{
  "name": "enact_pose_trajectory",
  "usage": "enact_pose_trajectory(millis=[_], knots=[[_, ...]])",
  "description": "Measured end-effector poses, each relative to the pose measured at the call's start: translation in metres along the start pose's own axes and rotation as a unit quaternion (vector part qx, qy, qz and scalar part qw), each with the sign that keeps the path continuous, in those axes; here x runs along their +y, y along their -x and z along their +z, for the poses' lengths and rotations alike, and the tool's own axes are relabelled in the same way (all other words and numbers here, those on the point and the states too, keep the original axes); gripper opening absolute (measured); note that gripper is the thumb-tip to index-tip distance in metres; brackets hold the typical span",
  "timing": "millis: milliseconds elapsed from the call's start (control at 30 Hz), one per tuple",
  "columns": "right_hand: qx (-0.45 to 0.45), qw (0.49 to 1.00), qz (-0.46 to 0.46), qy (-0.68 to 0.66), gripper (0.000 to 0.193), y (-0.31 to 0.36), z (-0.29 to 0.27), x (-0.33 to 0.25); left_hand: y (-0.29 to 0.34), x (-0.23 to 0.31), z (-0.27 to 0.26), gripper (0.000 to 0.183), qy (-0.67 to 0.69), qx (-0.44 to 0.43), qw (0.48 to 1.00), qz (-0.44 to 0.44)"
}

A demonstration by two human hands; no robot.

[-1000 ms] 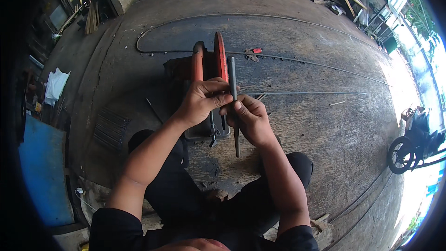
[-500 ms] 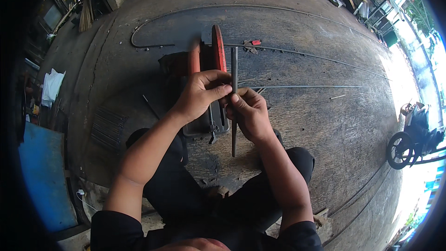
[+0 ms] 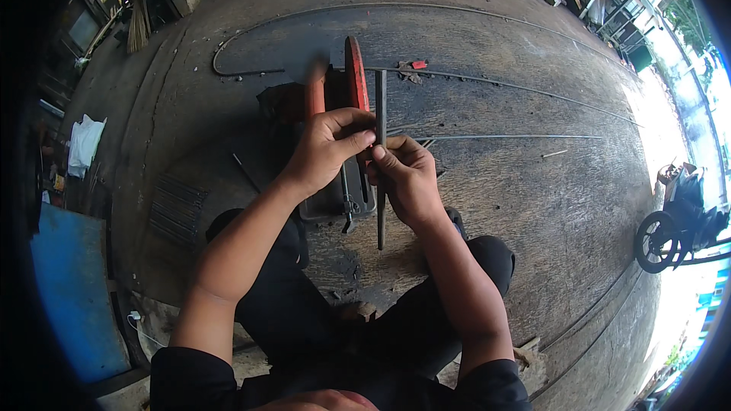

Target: Cutting metal rods using a circular chop saw.

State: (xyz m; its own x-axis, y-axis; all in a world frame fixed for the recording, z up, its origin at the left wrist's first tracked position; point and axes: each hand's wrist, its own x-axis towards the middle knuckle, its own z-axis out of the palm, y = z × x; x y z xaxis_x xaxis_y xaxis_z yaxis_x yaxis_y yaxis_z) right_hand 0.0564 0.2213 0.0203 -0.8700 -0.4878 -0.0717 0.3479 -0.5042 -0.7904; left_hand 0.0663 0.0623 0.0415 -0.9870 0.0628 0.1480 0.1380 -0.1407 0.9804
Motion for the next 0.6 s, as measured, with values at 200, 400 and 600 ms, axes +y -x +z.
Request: enact_pose_trajectory(millis=[200, 400, 600], knots=[[0.001, 1.000, -0.012, 0.002, 0.013, -0.005, -0.016, 0.008, -0.004, -0.004, -0.005, 0.019, -0.029, -0.002, 1.000, -0.006], [0.213, 0.975, 0.013, -0.061, 0.024, -0.017, -0.095, 0.086, -0.031, -0.038, -0.072, 0.057, -0.402, 0.316, 0.857, 0.060], [0.269, 0.941, 0.094, -0.183, 0.035, 0.002, -0.177, 0.178, -0.052, -0.036, -0.074, 0.046, -0.113, 0.208, 0.946, -0.223]])
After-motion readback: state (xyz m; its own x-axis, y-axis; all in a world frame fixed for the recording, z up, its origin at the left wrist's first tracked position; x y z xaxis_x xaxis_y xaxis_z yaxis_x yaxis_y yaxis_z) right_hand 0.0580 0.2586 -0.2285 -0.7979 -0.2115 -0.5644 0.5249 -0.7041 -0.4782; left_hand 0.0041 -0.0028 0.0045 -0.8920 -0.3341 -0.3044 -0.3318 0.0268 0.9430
